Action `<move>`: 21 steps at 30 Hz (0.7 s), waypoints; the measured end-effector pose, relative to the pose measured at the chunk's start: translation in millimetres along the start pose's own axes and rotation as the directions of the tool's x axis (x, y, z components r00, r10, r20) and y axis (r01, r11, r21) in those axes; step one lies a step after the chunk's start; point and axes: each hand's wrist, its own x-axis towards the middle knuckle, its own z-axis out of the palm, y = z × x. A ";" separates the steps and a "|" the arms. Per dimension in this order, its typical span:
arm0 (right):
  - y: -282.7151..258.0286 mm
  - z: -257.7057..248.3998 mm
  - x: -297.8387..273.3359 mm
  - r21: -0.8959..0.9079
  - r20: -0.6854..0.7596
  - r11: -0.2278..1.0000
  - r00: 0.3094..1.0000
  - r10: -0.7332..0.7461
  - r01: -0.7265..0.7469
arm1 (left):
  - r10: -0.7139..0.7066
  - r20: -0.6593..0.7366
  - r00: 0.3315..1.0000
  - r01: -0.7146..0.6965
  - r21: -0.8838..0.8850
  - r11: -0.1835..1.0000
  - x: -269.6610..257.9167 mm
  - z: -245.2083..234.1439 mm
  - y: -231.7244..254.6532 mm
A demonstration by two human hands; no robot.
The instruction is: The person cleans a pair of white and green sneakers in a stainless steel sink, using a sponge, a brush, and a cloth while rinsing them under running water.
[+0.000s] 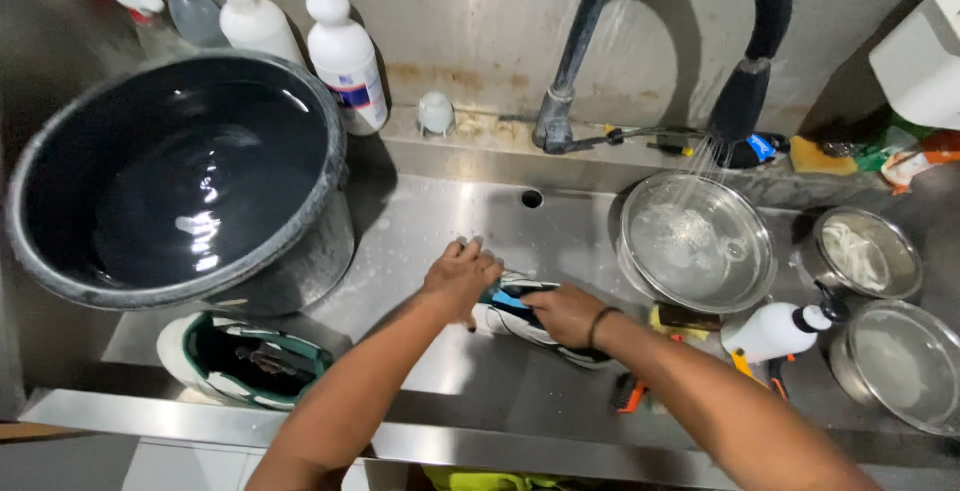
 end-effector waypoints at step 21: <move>-29.5 2.4 25.1 -0.183 -0.013 0.961 0.977 -0.215 0.209 | -0.001 0.147 0.989 0.072 -0.478 0.875 -23.0 -8.7 -10.7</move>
